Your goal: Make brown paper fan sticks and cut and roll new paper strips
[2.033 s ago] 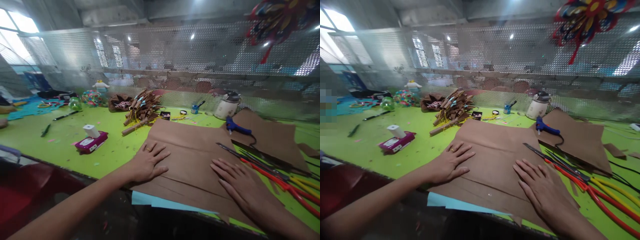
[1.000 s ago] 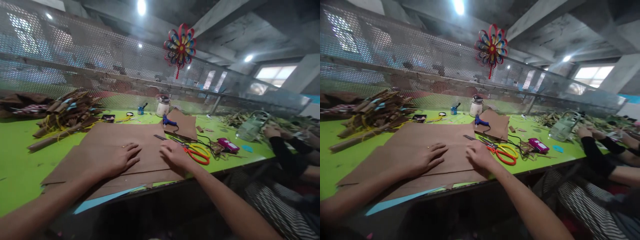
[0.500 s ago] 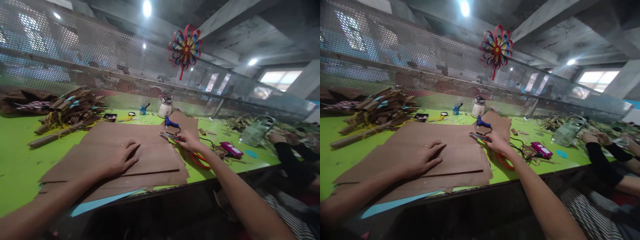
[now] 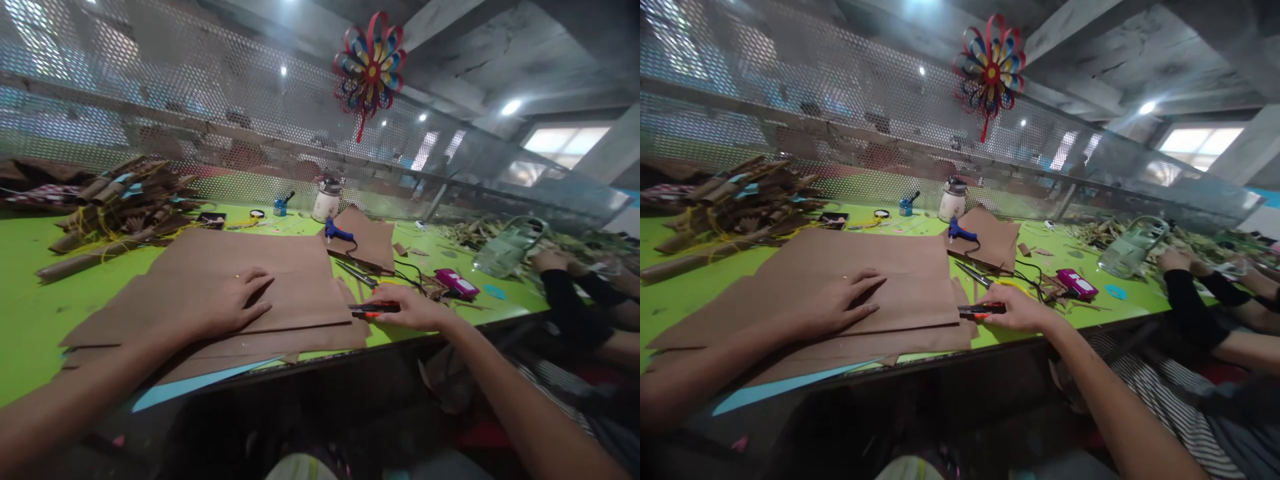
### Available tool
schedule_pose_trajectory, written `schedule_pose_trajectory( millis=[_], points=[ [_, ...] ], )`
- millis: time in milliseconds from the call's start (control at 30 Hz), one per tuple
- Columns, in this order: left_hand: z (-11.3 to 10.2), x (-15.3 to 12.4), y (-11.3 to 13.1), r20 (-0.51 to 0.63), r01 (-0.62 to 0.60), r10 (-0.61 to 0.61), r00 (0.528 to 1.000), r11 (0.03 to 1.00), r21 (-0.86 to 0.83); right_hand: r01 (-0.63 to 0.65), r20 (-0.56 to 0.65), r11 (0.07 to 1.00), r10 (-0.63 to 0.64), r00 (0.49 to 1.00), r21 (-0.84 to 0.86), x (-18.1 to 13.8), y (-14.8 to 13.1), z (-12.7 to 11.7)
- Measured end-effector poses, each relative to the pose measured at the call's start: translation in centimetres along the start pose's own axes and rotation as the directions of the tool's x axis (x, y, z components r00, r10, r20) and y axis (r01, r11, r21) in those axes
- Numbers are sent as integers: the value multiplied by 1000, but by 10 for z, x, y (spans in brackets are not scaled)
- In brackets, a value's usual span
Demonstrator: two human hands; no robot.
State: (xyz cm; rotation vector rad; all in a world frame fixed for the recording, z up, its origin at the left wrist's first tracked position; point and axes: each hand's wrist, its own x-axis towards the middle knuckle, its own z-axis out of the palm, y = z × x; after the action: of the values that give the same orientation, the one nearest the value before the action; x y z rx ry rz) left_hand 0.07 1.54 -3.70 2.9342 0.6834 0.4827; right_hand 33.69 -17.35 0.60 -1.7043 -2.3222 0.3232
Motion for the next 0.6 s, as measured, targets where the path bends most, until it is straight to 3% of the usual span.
schedule_pose_trajectory(
  millis=[333,600],
  points=[
    [-2,5,6,63,-174,164,984,960,221,-20,-48,999,22,999,39,-25,-10,15],
    [-3,8,6,88,-214,204,975,967,136,48,-101,997,-41,994,67,-28,-3,19]
  ],
)
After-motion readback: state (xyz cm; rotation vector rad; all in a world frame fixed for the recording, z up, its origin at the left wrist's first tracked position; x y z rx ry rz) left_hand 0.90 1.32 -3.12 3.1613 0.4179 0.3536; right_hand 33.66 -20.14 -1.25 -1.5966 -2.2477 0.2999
